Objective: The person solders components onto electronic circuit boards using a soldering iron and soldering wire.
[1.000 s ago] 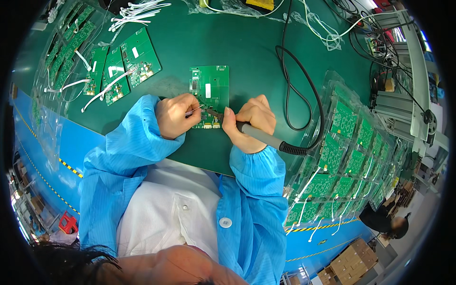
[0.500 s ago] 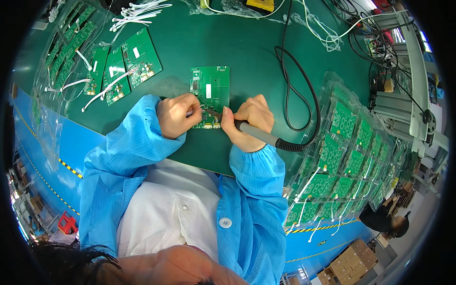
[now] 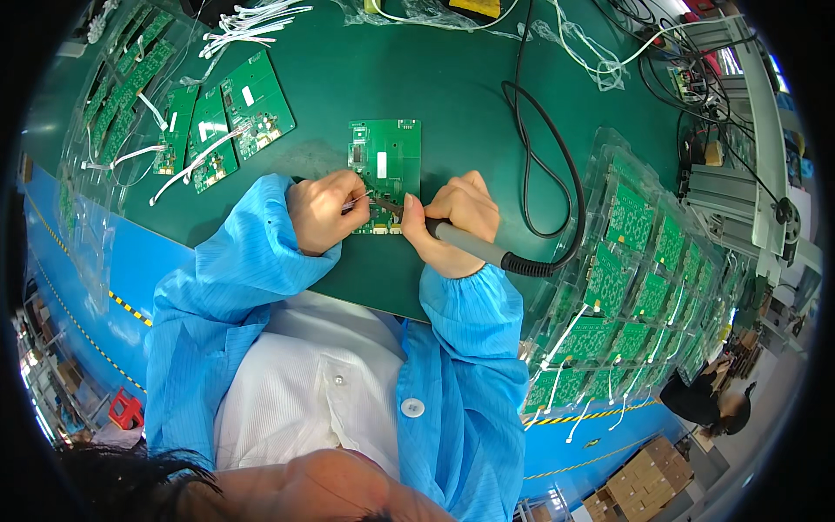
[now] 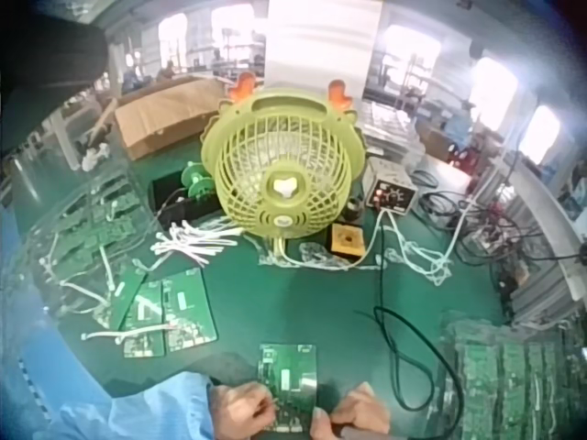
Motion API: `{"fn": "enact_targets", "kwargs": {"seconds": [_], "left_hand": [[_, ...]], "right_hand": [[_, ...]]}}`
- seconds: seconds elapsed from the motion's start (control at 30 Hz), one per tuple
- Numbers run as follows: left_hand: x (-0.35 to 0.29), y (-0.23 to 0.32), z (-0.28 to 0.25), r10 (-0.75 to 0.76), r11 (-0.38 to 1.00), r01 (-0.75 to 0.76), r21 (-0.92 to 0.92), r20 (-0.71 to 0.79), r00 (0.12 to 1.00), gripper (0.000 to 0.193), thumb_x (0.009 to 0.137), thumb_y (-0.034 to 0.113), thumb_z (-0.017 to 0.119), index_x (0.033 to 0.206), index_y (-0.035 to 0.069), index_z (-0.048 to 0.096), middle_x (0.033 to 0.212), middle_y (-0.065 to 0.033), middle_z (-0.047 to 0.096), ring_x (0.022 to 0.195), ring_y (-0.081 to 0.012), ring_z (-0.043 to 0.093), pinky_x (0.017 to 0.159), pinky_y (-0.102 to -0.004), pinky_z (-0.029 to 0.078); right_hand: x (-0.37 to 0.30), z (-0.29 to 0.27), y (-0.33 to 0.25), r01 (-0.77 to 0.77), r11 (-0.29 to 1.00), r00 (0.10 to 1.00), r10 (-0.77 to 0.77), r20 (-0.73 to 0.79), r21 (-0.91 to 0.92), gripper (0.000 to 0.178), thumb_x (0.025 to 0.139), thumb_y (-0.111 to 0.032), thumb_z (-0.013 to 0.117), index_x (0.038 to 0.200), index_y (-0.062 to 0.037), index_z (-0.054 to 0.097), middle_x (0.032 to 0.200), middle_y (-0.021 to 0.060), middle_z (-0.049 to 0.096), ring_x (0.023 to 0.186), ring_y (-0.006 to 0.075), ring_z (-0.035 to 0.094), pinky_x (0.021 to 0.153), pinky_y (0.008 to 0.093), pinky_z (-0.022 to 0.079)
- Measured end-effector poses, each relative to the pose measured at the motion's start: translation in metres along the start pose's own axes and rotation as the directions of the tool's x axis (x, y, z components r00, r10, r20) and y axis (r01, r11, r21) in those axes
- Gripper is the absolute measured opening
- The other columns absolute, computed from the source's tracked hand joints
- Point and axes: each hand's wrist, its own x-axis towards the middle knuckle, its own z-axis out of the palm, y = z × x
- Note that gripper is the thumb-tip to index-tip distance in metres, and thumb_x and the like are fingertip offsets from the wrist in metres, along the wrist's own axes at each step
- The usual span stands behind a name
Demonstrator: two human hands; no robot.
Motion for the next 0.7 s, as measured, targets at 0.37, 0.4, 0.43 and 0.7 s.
{"fn": "enact_targets", "kwargs": {"seconds": [0.37,0.4,0.43,0.7], "left_hand": [[-0.001,-0.002,0.001,0.002,1.000,-0.003,0.031,0.016,1.000,0.009,0.065,0.009,0.061,0.069,0.009,0.052,0.064,-0.0016,0.057,0.046,-0.0216,0.052,0.045,-0.0301,0.042],[-0.001,-0.002,0.001,0.003,0.999,-0.004,0.034,0.017,1.000,0.009,0.066,0.009,0.061,0.069,0.009,0.052,0.064,-0.0015,0.057,0.046,-0.0215,0.052,0.045,-0.0301,0.042],[-0.001,-0.002,0.001,0.004,0.999,-0.005,0.038,0.019,1.000,0.009,0.066,0.009,0.061,0.069,0.009,0.052,0.064,-0.0013,0.057,0.046,-0.0214,0.051,0.045,-0.0301,0.042],[0.001,-0.007,-0.010,0.011,0.978,0.007,-0.209,0.087,0.996,0.007,0.069,0.004,0.061,0.073,0.006,0.056,0.056,-0.0013,0.053,0.044,-0.0149,0.046,0.043,-0.0257,0.037]], "right_hand": [[-0.002,-0.007,0.002,-0.030,0.995,0.992,0.042,-0.121,0.097,0.025,0.057,0.007,0.063,0.056,-0.0085,0.043,0.049,0.0004,0.047,0.044,0.0127,0.033,0.052,0.0255,0.032],[-0.002,-0.007,0.002,-0.031,0.995,0.992,0.043,-0.123,0.092,0.025,0.057,0.007,0.063,0.057,-0.0084,0.042,0.049,0.0006,0.047,0.044,0.0128,0.033,0.052,0.0257,0.032],[-0.002,-0.007,0.002,-0.032,0.996,0.991,0.043,-0.125,0.086,0.025,0.057,0.007,0.062,0.057,-0.0084,0.042,0.050,0.0008,0.047,0.045,0.0129,0.033,0.052,0.0259,0.032],[-0.001,-0.007,0.003,-0.023,0.998,0.993,0.030,-0.115,0.059,0.025,0.056,0.007,0.062,0.056,-0.0082,0.042,0.049,0.0005,0.047,0.045,0.0130,0.033,0.052,0.0255,0.032]]}}
